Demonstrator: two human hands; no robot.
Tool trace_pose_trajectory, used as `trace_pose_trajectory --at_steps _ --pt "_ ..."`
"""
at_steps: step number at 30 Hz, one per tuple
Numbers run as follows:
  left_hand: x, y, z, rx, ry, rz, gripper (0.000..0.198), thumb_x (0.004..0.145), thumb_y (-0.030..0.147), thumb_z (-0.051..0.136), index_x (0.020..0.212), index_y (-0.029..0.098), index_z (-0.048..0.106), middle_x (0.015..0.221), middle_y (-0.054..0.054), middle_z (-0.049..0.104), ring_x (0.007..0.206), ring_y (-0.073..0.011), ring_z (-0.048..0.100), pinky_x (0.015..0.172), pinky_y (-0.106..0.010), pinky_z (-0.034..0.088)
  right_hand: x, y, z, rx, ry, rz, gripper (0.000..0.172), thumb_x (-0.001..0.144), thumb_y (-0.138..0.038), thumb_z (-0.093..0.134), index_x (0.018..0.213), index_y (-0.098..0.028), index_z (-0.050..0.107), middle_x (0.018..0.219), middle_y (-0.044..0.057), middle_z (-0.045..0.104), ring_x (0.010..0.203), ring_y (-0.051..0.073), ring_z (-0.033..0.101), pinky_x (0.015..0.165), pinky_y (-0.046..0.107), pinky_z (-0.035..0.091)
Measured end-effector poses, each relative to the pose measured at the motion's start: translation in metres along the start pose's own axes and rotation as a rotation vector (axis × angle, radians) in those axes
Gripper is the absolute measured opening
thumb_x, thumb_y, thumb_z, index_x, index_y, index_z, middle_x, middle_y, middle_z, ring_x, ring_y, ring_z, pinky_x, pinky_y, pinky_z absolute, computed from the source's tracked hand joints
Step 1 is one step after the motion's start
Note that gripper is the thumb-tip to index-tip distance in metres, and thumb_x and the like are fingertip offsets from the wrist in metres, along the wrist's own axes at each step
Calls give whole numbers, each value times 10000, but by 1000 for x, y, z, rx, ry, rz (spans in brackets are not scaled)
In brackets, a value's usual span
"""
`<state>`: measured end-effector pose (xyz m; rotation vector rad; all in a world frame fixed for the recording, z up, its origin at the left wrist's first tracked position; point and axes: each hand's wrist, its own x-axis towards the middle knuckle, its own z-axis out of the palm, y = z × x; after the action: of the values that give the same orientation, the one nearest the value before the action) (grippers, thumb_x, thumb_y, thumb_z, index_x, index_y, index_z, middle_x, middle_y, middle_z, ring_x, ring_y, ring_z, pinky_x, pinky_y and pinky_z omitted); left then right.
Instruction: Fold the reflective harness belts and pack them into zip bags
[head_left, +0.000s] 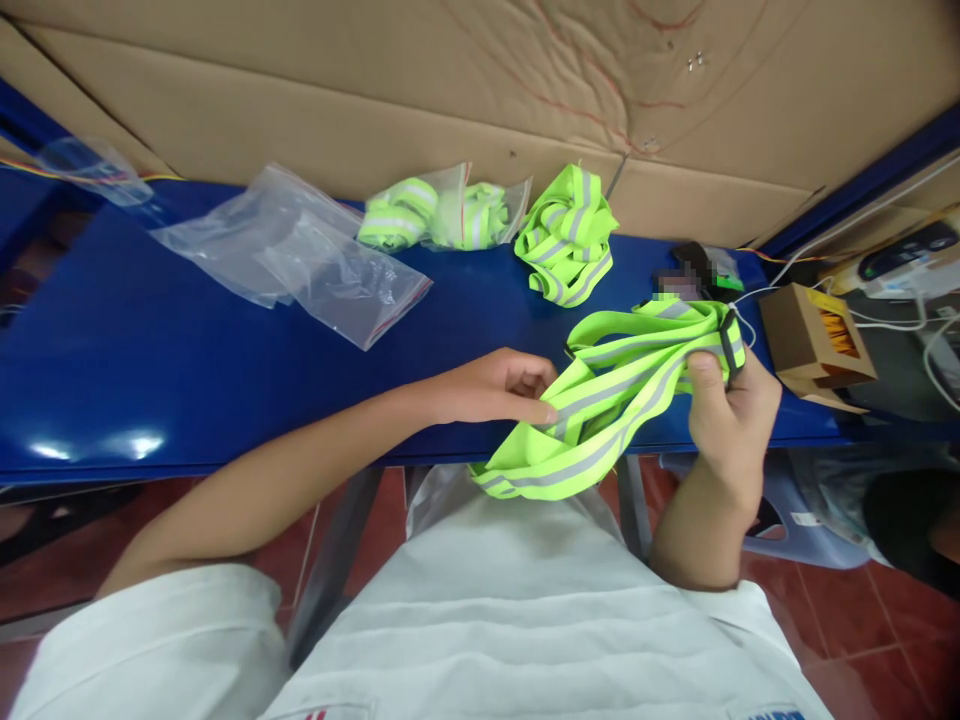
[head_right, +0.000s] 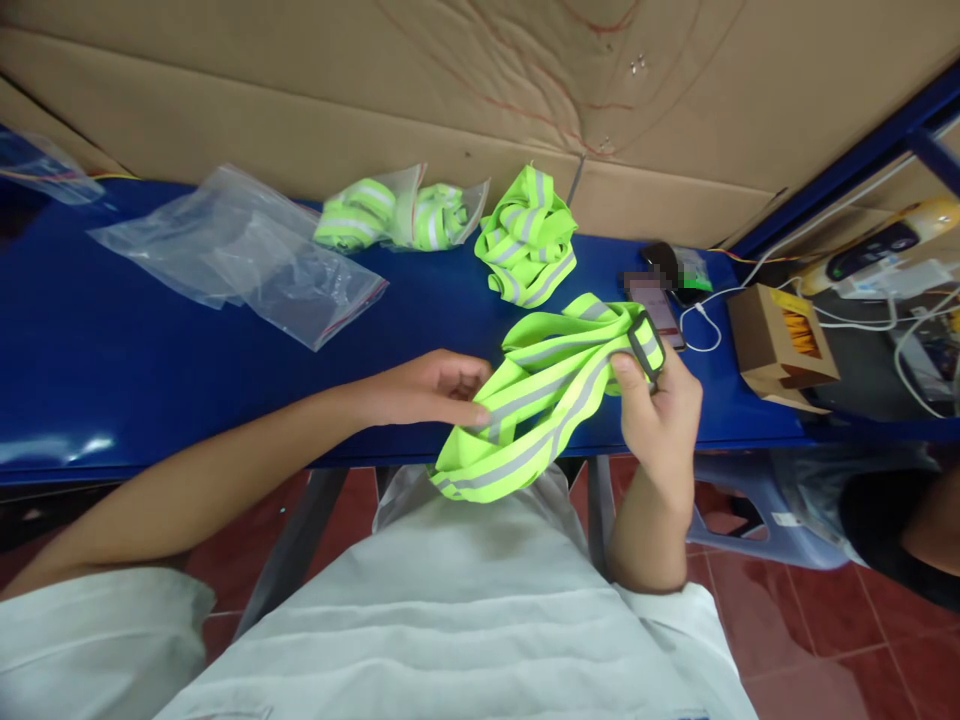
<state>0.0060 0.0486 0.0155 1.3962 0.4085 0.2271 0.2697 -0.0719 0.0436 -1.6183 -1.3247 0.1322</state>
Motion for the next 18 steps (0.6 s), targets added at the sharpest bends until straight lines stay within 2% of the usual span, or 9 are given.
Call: trace_pose_trajectory --at_steps 4,7,8,9,11,13,14,16,18 --pt "-10 8 9 132 -102 198 274 829 365 863 839 159 684 833 -21 691 803 -147 622 792 -256 520 -1 2 3 -5 -1 4 344 958 -560 705 978 -220 751 799 52 662 749 237 572 677 356 465" --pt "-12 7 20 138 -293 185 218 895 369 816 917 162 752 917 -71 767 851 -171 675 842 -268 548 -4 2 3 44 -34 2 297 949 -547 722 1018 -261 764 822 52 678 768 258 592 690 370 467" --pt "-11 3 22 108 -315 162 226 921 383 789 932 159 763 931 -82 777 859 -175 687 848 -270 553 -5 1 3 61 -44 3 288 945 -546 726 1024 -272 768 834 52 687 782 265 604 699 373 476" --pt "-8 -1 24 69 -282 144 246 940 400 765 930 155 761 928 -84 776 859 -176 691 846 -268 555 -6 1 4 73 -48 11 286 945 -549 724 1024 -278 770 853 54 696 801 273 619 714 377 488" --pt "-2 -14 26 -20 -94 137 286 935 432 764 920 149 729 919 -67 755 868 -172 689 854 -268 555 -7 -1 5 92 -25 22 312 952 -565 708 1023 -269 775 902 64 717 846 282 648 753 383 513" --pt "5 -25 27 -80 88 147 342 853 436 849 964 151 697 970 -50 738 904 -176 689 889 -281 556 -8 -4 8 120 13 0 352 957 -572 700 1012 -234 781 919 72 726 864 272 654 777 379 521" --pt "7 -29 28 -93 129 149 402 798 427 898 1007 153 691 1016 -50 734 933 -183 692 914 -293 558 -8 -5 10 138 26 -19 366 957 -569 702 999 -214 782 906 72 724 851 260 645 769 371 517" --pt "11 -30 30 -102 78 134 516 728 424 954 1089 157 699 1094 -64 734 1000 -207 700 973 -323 559 -8 -8 14 153 26 -40 374 953 -553 712 957 -184 773 850 63 706 799 230 609 725 347 497" --pt "11 -23 32 -112 -75 114 523 740 454 949 1111 161 726 1116 -77 744 1053 -234 706 1018 -345 557 -9 -11 18 138 14 -31 365 956 -535 712 929 -173 757 811 51 688 759 212 582 687 330 476"
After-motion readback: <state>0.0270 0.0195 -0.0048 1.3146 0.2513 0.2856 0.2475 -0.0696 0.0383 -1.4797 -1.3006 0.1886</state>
